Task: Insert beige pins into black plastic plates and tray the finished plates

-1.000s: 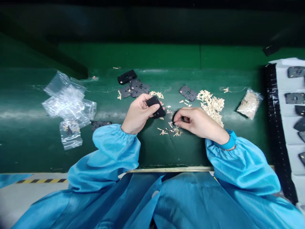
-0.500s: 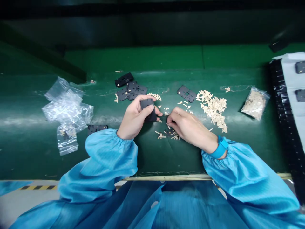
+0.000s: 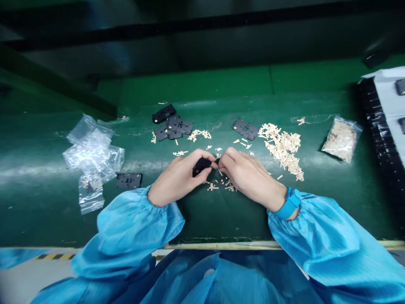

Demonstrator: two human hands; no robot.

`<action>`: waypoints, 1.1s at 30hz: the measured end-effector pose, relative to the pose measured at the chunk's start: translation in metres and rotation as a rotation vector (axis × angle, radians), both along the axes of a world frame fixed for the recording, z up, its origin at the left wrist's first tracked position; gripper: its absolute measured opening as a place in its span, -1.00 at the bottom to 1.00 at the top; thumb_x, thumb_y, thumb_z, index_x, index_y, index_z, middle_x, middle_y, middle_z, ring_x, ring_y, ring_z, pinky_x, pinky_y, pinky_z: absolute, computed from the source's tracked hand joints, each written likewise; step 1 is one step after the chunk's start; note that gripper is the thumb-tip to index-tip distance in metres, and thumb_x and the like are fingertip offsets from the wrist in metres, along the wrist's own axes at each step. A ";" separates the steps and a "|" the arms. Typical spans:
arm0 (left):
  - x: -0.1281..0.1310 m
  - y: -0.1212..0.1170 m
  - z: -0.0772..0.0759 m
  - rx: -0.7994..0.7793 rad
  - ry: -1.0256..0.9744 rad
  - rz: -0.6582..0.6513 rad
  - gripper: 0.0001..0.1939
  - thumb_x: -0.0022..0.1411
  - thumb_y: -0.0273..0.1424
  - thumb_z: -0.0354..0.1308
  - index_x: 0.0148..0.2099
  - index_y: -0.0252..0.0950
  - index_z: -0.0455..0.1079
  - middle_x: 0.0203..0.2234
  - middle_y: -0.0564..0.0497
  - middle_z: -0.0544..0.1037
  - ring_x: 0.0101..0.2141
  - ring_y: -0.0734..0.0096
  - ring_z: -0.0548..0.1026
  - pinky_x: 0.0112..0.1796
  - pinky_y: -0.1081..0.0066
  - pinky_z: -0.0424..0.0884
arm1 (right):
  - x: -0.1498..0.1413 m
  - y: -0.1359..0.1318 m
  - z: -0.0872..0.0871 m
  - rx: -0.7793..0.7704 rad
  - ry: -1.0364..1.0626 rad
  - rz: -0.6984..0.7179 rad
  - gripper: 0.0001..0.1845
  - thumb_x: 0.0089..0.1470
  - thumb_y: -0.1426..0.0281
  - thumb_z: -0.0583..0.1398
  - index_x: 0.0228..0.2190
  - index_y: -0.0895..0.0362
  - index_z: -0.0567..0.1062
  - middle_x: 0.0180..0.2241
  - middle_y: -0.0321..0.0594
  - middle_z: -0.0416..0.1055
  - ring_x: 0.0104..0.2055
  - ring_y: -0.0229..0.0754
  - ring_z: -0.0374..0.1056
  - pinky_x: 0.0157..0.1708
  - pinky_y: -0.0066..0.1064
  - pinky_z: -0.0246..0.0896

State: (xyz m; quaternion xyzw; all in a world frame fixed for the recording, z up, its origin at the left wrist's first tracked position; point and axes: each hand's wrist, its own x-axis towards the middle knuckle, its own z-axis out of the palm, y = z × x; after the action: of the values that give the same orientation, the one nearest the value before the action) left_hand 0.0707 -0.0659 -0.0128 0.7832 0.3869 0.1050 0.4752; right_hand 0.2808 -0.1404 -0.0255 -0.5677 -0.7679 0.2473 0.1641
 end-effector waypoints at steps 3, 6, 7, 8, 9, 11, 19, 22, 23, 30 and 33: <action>0.002 -0.007 0.000 0.044 0.061 0.043 -0.71 0.21 -0.34 0.36 -0.03 -0.08 0.43 -0.23 0.10 0.67 -0.17 0.18 0.63 -0.17 0.31 0.41 | 0.006 0.003 -0.002 -0.030 0.128 -0.021 -0.88 0.40 0.39 0.06 -0.22 0.09 0.38 -0.19 -0.12 0.38 -0.20 -0.10 0.36 -0.21 -0.27 0.27; 0.010 -0.016 -0.008 0.007 0.015 0.210 -0.68 0.15 -0.28 0.43 -0.09 -0.12 0.43 -0.29 0.09 0.64 -0.29 0.22 0.62 -0.25 0.32 0.42 | 0.010 0.005 -0.006 -0.028 0.203 -0.043 -0.89 0.41 0.37 0.06 -0.22 0.08 0.35 -0.19 -0.13 0.39 -0.19 -0.10 0.36 -0.21 -0.26 0.27; 0.012 -0.018 -0.011 -0.049 -0.025 0.252 -0.69 0.16 -0.27 0.42 -0.09 -0.12 0.42 -0.33 0.10 0.62 -0.39 0.28 0.61 -0.30 0.34 0.42 | 0.009 0.005 -0.007 -0.028 0.213 -0.052 -0.89 0.41 0.37 0.06 -0.22 0.07 0.35 -0.20 -0.13 0.40 -0.21 -0.10 0.36 -0.23 -0.26 0.26; 0.014 -0.020 -0.014 -0.119 -0.066 0.283 -0.69 0.17 -0.26 0.41 -0.09 -0.13 0.41 -0.37 0.12 0.60 -0.48 0.36 0.58 -0.35 0.36 0.42 | 0.009 0.005 -0.008 -0.030 0.222 -0.061 -0.90 0.40 0.36 0.06 -0.20 0.07 0.35 -0.21 -0.14 0.41 -0.22 -0.10 0.36 -0.25 -0.27 0.25; 0.016 -0.021 -0.017 -0.187 -0.102 0.309 -0.68 0.18 -0.26 0.40 -0.08 -0.14 0.40 -0.40 0.14 0.58 -0.55 0.42 0.54 -0.40 0.38 0.42 | 0.008 0.004 -0.008 -0.032 0.232 -0.070 -0.91 0.40 0.36 0.06 -0.20 0.07 0.34 -0.22 -0.14 0.42 -0.23 -0.11 0.36 -0.26 -0.28 0.24; 0.017 -0.023 -0.019 -0.282 -0.147 0.351 -0.67 0.18 -0.26 0.39 -0.07 -0.16 0.38 -0.41 0.16 0.55 -0.61 0.49 0.51 -0.48 0.43 0.41 | 0.006 0.003 -0.008 -0.034 0.266 -0.088 -0.91 0.40 0.36 0.06 -0.20 0.06 0.35 -0.24 -0.16 0.44 -0.25 -0.12 0.37 -0.28 -0.29 0.23; 0.021 -0.015 -0.004 -0.436 -0.360 0.494 -0.59 0.14 -0.31 0.40 -0.02 -0.23 0.34 -0.28 0.06 0.61 -0.60 0.63 0.44 -0.61 0.56 0.36 | -0.004 -0.001 -0.005 -0.109 0.624 -0.372 -0.82 0.31 0.19 0.22 -0.18 0.03 0.41 -0.49 -0.37 0.29 -0.51 -0.25 0.20 -0.51 -0.37 0.09; 0.023 -0.017 -0.002 -0.404 -0.395 0.500 -0.60 0.13 -0.33 0.40 -0.04 -0.24 0.36 -0.31 0.07 0.59 -0.59 0.63 0.42 -0.58 0.55 0.37 | -0.012 -0.003 -0.005 -0.123 0.707 -0.443 -0.78 0.28 0.16 0.25 -0.20 0.03 0.43 -0.51 -0.37 0.27 -0.52 -0.25 0.19 -0.54 -0.37 0.06; 0.023 -0.017 -0.003 -0.392 -0.393 0.498 -0.61 0.13 -0.34 0.40 -0.04 -0.24 0.36 -0.33 0.08 0.57 -0.59 0.63 0.42 -0.58 0.55 0.37 | -0.014 -0.004 -0.005 -0.116 0.705 -0.454 -0.78 0.27 0.16 0.25 -0.21 0.03 0.43 -0.52 -0.37 0.27 -0.53 -0.25 0.18 -0.54 -0.37 0.06; 0.015 -0.014 -0.011 -0.152 -0.259 0.346 -0.67 0.19 -0.37 0.33 0.00 -0.20 0.40 -0.24 0.03 0.58 -0.31 0.38 0.55 -0.26 0.37 0.47 | -0.009 -0.001 0.002 -0.043 0.563 -0.325 -0.81 0.28 0.27 0.24 -0.09 0.04 0.51 -0.28 -0.21 0.51 -0.40 -0.20 0.34 -0.45 -0.33 0.22; 0.010 -0.010 -0.009 -0.033 -0.171 0.259 -0.70 0.21 -0.38 0.30 0.00 -0.19 0.41 -0.15 0.02 0.58 -0.15 0.31 0.55 -0.10 0.33 0.44 | -0.005 0.001 0.004 0.080 0.425 -0.203 -0.91 0.30 0.36 0.21 -0.26 0.06 0.53 -0.27 -0.17 0.51 -0.29 -0.15 0.39 -0.32 -0.29 0.28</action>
State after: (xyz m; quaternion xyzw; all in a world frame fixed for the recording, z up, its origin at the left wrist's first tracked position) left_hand 0.0812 -0.0762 -0.0220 0.7068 0.4447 0.2255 0.5018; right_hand 0.2757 -0.1393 -0.0217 -0.5703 -0.6641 0.3127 0.3686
